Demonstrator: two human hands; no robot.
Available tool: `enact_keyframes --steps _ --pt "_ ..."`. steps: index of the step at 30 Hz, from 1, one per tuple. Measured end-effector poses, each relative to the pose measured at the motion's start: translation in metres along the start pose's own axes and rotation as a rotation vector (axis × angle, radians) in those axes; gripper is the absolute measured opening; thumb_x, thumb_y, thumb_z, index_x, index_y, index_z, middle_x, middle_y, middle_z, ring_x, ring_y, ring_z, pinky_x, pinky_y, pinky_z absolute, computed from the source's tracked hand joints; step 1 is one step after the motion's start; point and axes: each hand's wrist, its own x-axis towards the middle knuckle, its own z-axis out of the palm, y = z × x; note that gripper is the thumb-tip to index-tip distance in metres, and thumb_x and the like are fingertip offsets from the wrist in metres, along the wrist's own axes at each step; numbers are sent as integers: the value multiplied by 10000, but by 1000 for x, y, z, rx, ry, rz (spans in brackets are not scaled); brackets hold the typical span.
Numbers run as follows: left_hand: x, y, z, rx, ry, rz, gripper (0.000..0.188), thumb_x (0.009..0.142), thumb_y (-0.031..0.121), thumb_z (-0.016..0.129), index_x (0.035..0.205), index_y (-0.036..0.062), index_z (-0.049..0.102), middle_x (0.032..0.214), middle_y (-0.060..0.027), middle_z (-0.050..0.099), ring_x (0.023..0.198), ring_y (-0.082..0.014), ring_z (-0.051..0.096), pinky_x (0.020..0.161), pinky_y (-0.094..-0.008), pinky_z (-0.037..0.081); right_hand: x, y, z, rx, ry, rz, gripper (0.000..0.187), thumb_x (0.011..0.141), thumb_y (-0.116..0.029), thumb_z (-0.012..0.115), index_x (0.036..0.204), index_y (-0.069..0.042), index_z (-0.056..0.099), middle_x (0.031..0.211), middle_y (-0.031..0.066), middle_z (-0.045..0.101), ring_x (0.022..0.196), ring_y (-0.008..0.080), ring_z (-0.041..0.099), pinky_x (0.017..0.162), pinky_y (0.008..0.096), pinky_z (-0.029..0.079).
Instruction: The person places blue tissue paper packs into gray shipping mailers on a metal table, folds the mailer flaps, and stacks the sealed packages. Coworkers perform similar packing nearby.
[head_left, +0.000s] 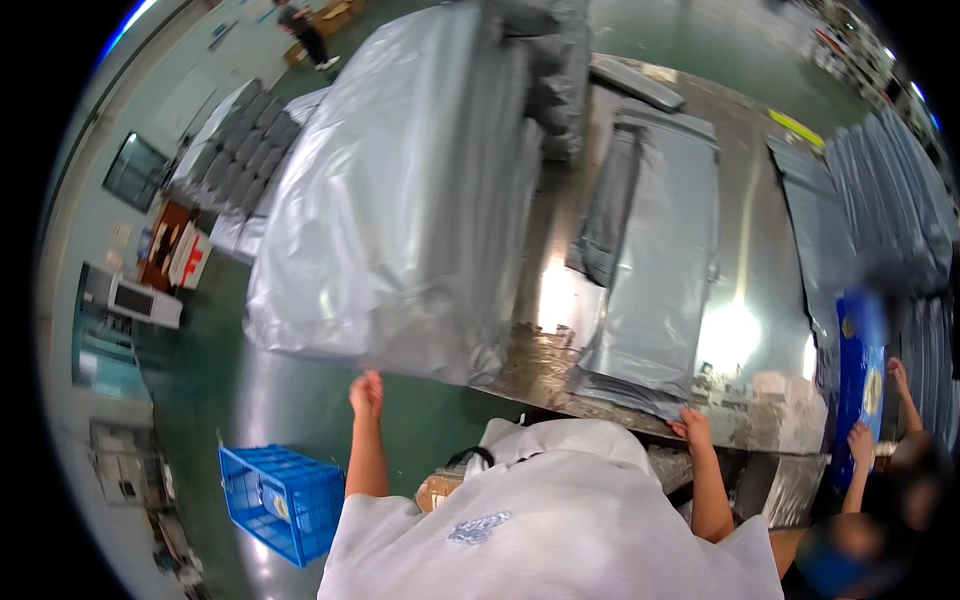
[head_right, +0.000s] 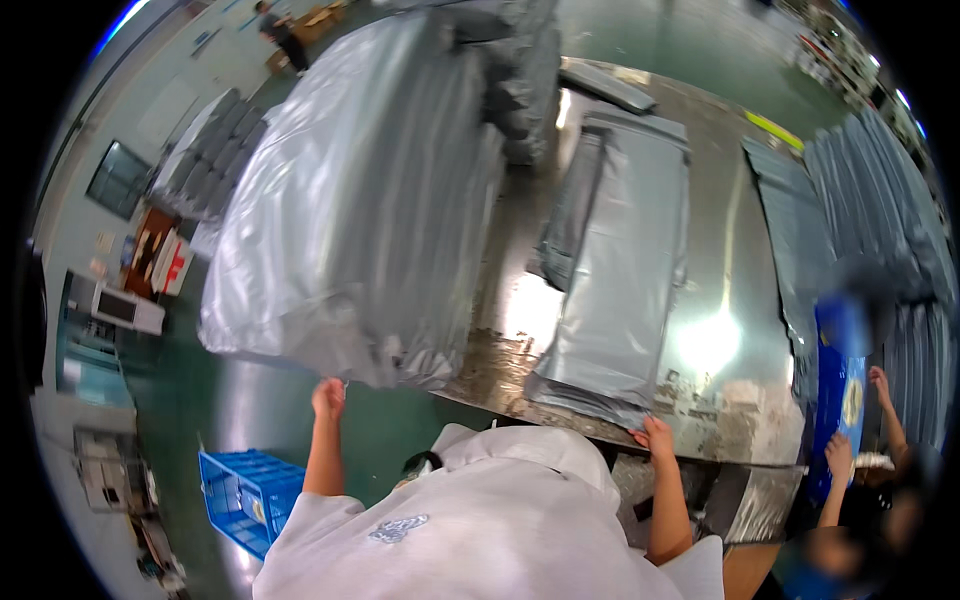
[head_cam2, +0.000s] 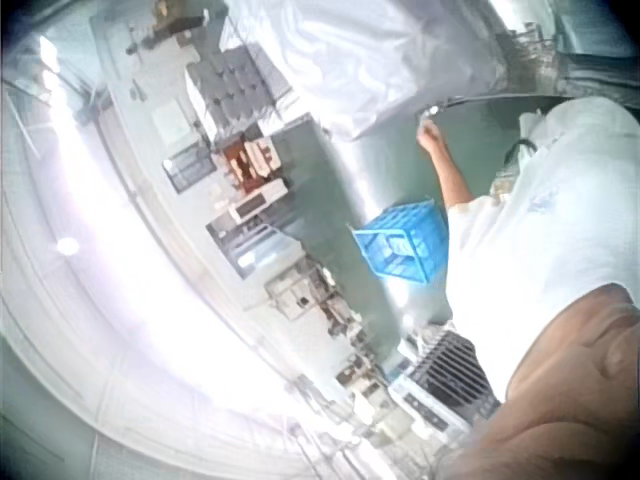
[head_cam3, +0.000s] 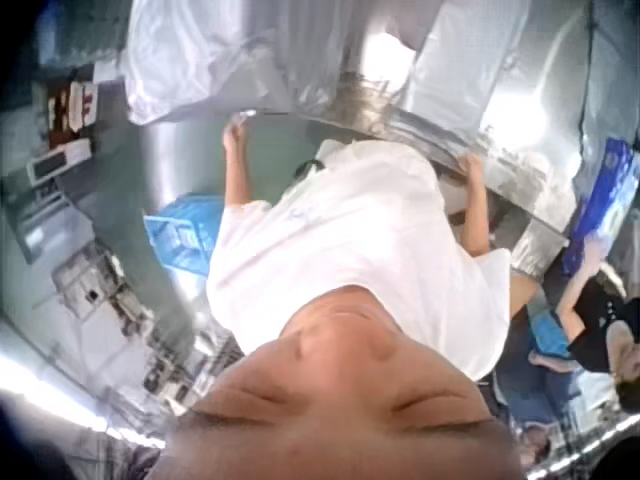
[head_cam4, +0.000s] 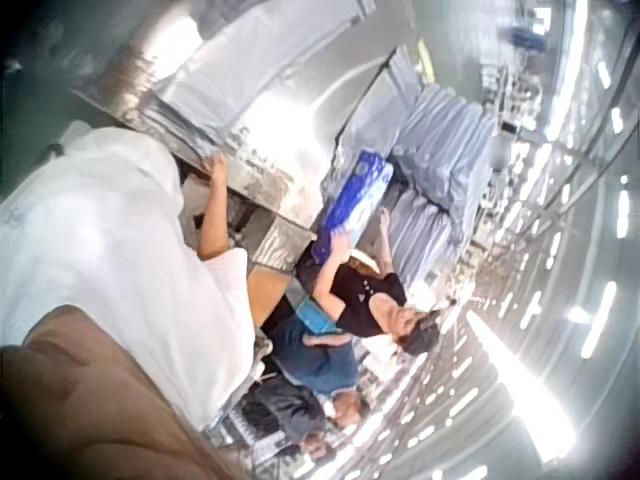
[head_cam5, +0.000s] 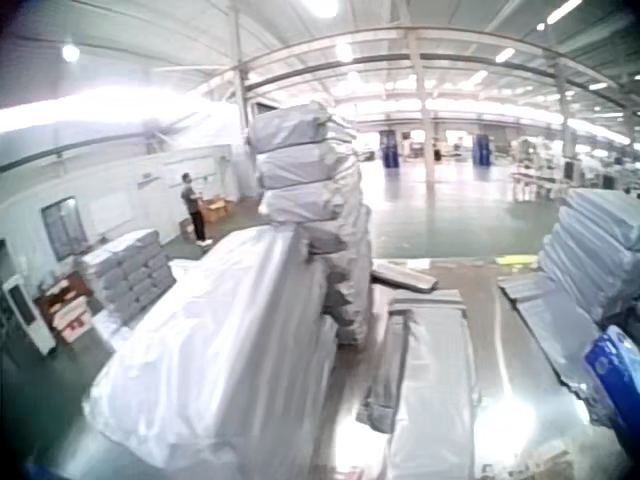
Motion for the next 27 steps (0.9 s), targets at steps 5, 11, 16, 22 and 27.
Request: enact_keyframes --steps 5,11,16,22,27 --pt "48 57 15 1323 104 932 251 826 83 438 1053 -12 487 1054 -152 547 989 -247 530 780 -320 447 -5 -8 15 -23 37 7 177 868 -186 503 887 -10 512 773 68 584 713 209 636 480 197 494" --pt "-21 -16 89 2466 -230 629 375 820 241 469 1142 51 483 1152 -148 511 1091 -269 470 877 -355 396 -10 -6 3 -79 141 1 161 863 -188 509 839 -29 504 720 53 556 712 234 638 489 206 500" --pt "-132 -62 146 2386 -1368 99 483 783 325 553 1176 64 452 1233 -104 457 1051 -269 504 844 -368 414 -5 -2 5 -132 71 0 272 894 -261 441 894 -3 527 883 138 637 673 151 634 515 189 467" --pt "-199 -185 248 1447 -1501 865 418 741 312 625 966 -3 468 928 -165 520 866 -311 524 699 -384 428 -2 4 10 -133 91 -25 273 893 -254 442 892 1 539 856 128 644 641 136 628 491 188 453" --pt "-218 -256 262 1208 -770 -744 414 745 305 647 968 13 456 1014 -168 499 1038 -292 478 846 -413 413 -1 10 10 -88 73 -80 281 892 -249 442 919 7 554 828 106 647 638 125 624 501 182 449"
